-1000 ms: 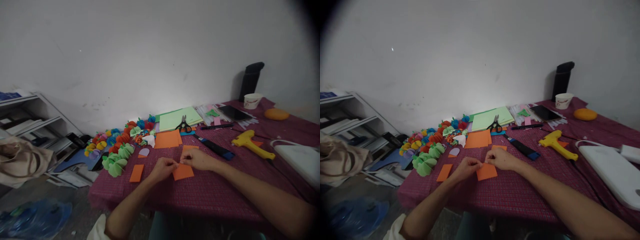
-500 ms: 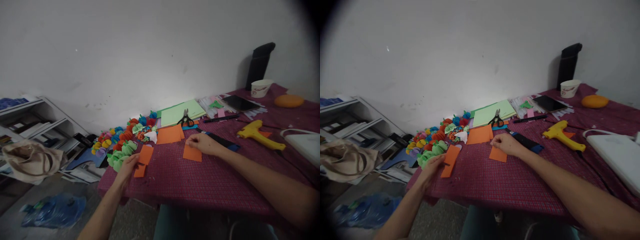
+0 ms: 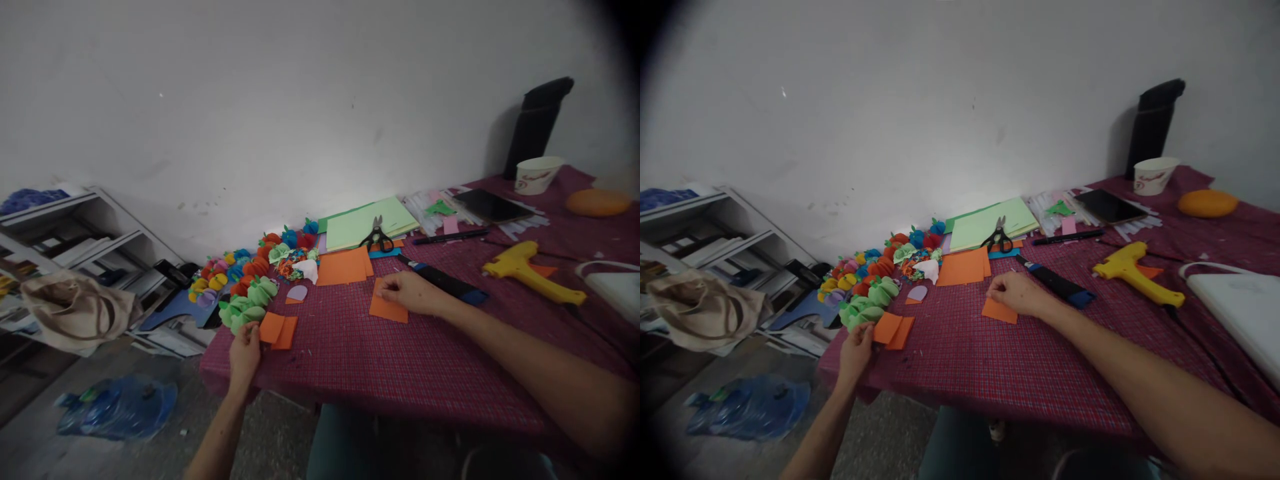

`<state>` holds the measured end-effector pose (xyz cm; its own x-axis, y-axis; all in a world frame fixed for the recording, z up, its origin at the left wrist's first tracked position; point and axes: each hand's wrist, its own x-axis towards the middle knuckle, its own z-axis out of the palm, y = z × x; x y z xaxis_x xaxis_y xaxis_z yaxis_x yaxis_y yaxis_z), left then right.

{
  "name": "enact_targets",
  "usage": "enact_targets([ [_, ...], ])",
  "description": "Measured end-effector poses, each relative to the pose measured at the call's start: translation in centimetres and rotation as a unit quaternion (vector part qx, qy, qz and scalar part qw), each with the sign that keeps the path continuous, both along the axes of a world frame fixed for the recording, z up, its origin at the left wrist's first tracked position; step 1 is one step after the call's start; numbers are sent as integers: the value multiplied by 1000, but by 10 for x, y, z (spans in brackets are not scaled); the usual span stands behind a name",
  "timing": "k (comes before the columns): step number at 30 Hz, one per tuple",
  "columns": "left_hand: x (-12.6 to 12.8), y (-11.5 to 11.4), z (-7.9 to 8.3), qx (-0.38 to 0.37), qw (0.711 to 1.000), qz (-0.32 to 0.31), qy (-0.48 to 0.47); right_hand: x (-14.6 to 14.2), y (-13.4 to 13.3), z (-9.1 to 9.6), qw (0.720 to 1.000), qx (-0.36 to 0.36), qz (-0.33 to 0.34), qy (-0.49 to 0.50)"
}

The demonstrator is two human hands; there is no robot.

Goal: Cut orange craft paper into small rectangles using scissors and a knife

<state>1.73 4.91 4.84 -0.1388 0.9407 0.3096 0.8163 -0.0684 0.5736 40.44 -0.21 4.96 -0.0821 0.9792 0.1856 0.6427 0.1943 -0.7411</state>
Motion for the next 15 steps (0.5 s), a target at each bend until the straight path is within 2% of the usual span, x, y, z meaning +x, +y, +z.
enact_targets([
  [6, 5, -11, 1, -18, 994, 9, 107, 1, 1, -2, 1000, -3, 6, -10],
  [15, 8, -11, -1, -39, 992, -24, 118, 2, 1, -3, 1000, -3, 15, -19],
])
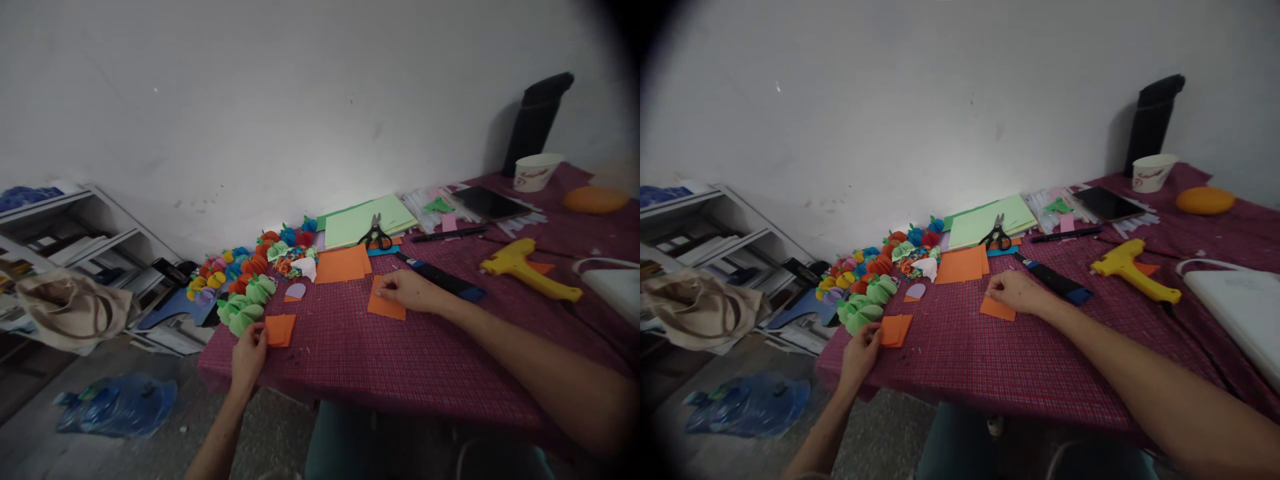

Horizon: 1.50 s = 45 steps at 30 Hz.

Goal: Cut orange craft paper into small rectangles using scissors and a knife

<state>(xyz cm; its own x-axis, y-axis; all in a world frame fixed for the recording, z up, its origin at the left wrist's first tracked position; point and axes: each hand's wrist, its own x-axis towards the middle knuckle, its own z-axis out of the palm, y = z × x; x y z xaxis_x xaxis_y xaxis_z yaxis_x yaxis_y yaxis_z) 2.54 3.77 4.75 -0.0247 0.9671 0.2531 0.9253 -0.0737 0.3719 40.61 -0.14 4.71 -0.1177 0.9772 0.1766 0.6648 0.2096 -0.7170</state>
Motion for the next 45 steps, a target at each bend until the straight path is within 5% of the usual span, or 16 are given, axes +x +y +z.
enact_targets([
  [9, 7, -2, 4, -31, 995, -54, 79, 4, 1, 1, 1000, 6, -13, -14],
  [16, 9, -7, 9, -77, 969, -2, 234, 19, 2, 13, 990, -4, -111, -87],
  [21, 13, -8, 6, 56, 946, -88, 308, 33, 4, 13, 966, -2, -206, -154],
  [25, 16, -6, -14, 108, 932, -176, 297, 32, 4, 8, 960, -25, -210, -182],
  [30, 13, -8, -31, 6, 926, -250, 284, 24, 1, 0, 952, -40, -181, -243],
  [36, 16, -13, -24, -30, 922, -244, 298, 23, 5, -8, 958, -37, -149, -243],
  [42, 29, -20, -14, 97, 934, -201, 279, 27, 13, -14, 962, -56, -150, -221],
  [45, 49, -28, -6, 120, 931, -258, 230, 28, 12, -14, 963, -65, -146, -216],
])
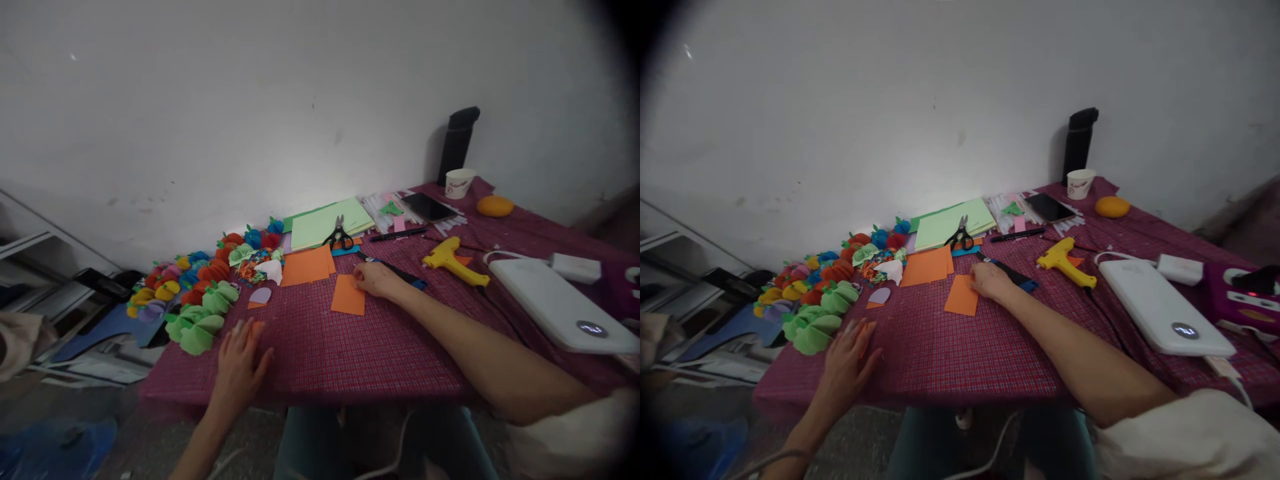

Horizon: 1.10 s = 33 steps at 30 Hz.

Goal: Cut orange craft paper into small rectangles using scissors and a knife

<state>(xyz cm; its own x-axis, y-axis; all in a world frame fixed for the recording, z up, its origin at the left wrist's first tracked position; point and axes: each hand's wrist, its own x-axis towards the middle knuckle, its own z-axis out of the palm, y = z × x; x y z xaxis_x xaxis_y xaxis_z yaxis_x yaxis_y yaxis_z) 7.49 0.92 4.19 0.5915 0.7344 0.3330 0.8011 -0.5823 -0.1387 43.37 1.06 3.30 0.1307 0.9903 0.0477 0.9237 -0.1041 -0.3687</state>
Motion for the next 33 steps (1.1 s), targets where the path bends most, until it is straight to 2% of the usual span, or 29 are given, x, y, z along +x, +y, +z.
enact_targets([
  [3, 34, -8, 6, -65, 992, -98, -37, -3, -3, 1, 1000, 1, -8, -4],
  [7, 91, -12, 12, -125, 976, -163, -71, -10, -8, 1, 998, 37, -15, -40],
  [11, 141, -6, 17, -148, 961, -228, -39, -14, -9, 0, 996, 57, -17, -69],
  [14, 165, 2, 17, -143, 962, -231, 14, -13, -8, 0, 995, 57, -13, -77],
  [18, 175, 15, 11, -110, 963, -242, 49, -11, -8, -1, 998, 36, -5, -52],
  [25, 169, 25, 3, -140, 960, -243, -13, -11, -6, -6, 999, 20, -18, -35],
  [30, 169, 22, 4, -139, 958, -250, -25, -14, -4, -7, 996, 71, -18, -60],
  [33, 168, 22, 6, -137, 958, -251, -25, -15, -2, -9, 993, 94, 7, -68],
])
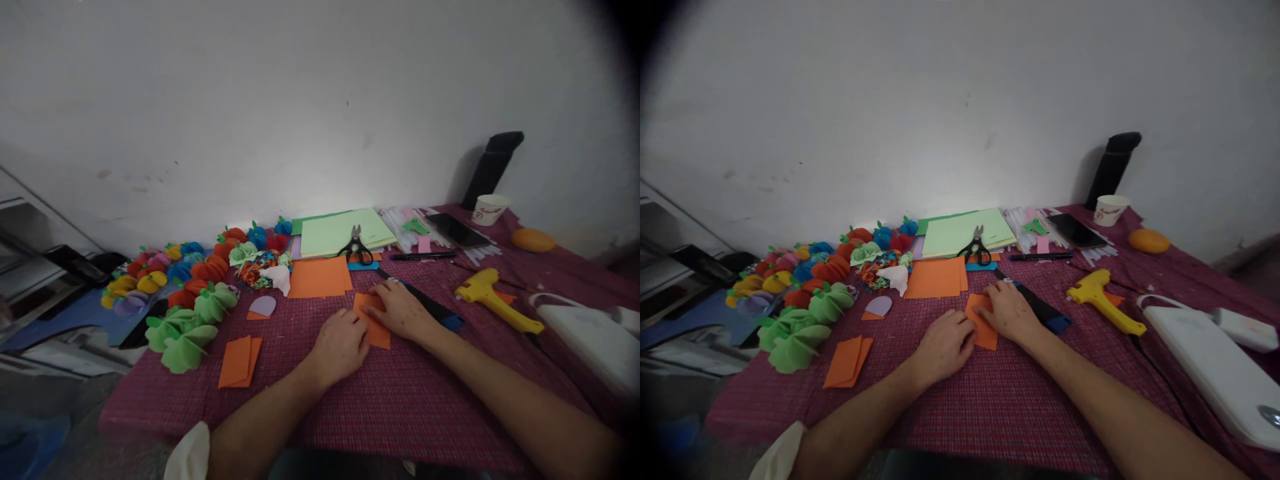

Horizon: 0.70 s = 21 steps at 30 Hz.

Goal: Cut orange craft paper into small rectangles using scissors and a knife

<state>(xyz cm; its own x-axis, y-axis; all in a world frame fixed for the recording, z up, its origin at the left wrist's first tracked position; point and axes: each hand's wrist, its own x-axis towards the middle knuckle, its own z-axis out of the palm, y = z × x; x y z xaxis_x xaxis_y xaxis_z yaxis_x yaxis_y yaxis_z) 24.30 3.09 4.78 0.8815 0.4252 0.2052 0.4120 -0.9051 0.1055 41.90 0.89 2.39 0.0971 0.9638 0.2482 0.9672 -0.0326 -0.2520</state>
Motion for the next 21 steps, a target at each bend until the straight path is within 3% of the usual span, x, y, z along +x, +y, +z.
enact_targets([
  [4, -1, 0, 0, -2, 1000, -6, -3, 1, 4, -1, 1000, 2, 5, 7],
  [13, -1, 2, -4, -11, 1000, -14, -19, 0, 6, 4, 994, -69, -10, 85],
  [21, -1, 3, -6, -36, 999, -13, -29, 0, -6, 15, 970, -16, 32, 239],
])
